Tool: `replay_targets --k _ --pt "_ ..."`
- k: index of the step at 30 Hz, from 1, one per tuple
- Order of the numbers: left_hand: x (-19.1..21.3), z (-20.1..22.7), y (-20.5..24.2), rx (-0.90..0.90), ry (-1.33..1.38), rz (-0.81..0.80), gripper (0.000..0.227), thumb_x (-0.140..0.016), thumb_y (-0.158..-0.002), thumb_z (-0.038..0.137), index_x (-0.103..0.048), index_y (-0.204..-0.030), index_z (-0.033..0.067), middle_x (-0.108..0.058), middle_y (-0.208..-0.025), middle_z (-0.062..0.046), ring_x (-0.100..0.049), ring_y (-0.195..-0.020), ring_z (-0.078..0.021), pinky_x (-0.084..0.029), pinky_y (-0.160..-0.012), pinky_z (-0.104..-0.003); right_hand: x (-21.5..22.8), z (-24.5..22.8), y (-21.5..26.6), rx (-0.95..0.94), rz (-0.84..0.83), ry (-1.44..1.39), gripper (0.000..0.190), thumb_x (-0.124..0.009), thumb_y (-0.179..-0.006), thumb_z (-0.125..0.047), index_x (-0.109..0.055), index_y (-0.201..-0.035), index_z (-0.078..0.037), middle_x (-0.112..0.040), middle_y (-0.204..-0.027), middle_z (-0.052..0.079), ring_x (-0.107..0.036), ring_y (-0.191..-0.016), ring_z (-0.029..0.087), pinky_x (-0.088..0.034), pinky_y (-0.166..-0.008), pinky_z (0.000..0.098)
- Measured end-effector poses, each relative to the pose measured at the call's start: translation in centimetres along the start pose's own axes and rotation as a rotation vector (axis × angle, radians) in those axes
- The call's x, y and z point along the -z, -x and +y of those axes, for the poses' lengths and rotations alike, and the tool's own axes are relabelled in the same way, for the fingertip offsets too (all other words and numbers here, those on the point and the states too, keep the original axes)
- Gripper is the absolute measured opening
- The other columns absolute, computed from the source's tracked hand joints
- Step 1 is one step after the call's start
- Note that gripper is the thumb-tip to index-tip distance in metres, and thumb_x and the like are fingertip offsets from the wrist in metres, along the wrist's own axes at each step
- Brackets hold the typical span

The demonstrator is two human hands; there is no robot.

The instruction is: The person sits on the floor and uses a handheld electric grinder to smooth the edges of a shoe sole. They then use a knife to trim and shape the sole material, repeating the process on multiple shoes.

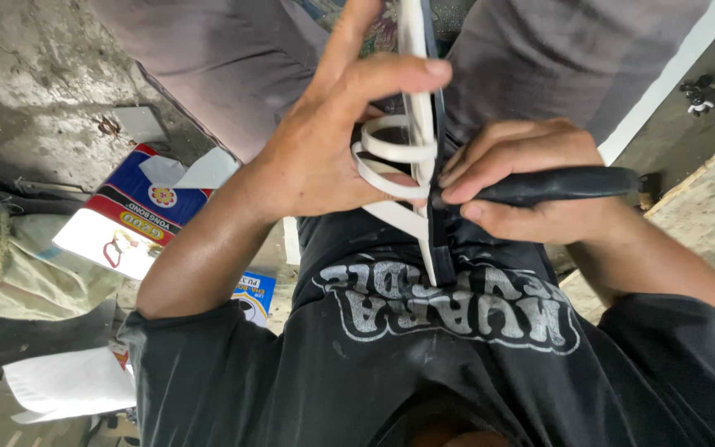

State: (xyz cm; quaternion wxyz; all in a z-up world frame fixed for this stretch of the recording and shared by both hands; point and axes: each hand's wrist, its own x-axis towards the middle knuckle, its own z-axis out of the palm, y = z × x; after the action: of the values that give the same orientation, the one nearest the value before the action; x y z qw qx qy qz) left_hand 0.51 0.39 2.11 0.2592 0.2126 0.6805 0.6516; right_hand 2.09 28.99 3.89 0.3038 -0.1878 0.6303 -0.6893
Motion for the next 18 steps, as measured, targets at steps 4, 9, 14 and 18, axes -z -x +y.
replay_targets --k 4,9,14,18 --pt "0.4 0.4 -0.2 0.003 0.018 -0.029 0.081 -0.097 -0.093 0.016 -0.044 -0.152 0.0279 -0.004 -0.168 -0.009 -0.061 -0.126 -0.0153 -0.06 -0.102 -0.028 0.9 -0.8 -0.7 0.076 -0.07 0.046 0.014 -0.078 -0.089 -0.007 -0.074 -0.1 0.0 -0.074 -0.096 0.013 -0.077 -0.098 0.026 -0.063 -0.087 0.034" --pt "1.5 0.5 -0.3 0.025 0.029 -0.035 0.073 -0.099 -0.098 0.016 -0.048 -0.149 0.0274 -0.005 -0.169 -0.009 -0.064 -0.126 -0.0156 -0.061 -0.099 -0.028 0.4 -0.7 -1.3 0.12 0.037 -0.003 0.013 -0.077 -0.09 -0.009 -0.072 -0.1 -0.001 -0.073 -0.099 0.015 -0.076 -0.1 0.028 -0.064 -0.093 0.0374" --pt "0.6 0.4 -0.6 -0.059 0.055 -0.043 0.067 -0.087 -0.095 0.016 -0.048 -0.148 0.0274 -0.001 -0.17 -0.006 -0.062 -0.125 -0.0136 -0.058 -0.101 -0.027 0.6 0.4 -1.1 0.156 0.0 -0.078 0.012 -0.078 -0.09 -0.008 -0.073 -0.099 -0.002 -0.073 -0.094 0.012 -0.076 -0.093 0.025 -0.065 -0.085 0.0323" --pt "0.5 2.0 -0.8 -0.145 -0.055 -0.035 0.059 -0.084 -0.094 0.018 -0.057 -0.147 0.0263 -0.005 -0.168 -0.004 -0.057 -0.133 -0.018 -0.057 -0.108 -0.026 1.0 -0.1 -1.2 0.262 -0.09 -0.059 0.015 -0.08 -0.086 -0.01 -0.073 -0.097 -0.003 -0.074 -0.091 0.01 -0.076 -0.086 0.021 -0.064 -0.085 0.0372"
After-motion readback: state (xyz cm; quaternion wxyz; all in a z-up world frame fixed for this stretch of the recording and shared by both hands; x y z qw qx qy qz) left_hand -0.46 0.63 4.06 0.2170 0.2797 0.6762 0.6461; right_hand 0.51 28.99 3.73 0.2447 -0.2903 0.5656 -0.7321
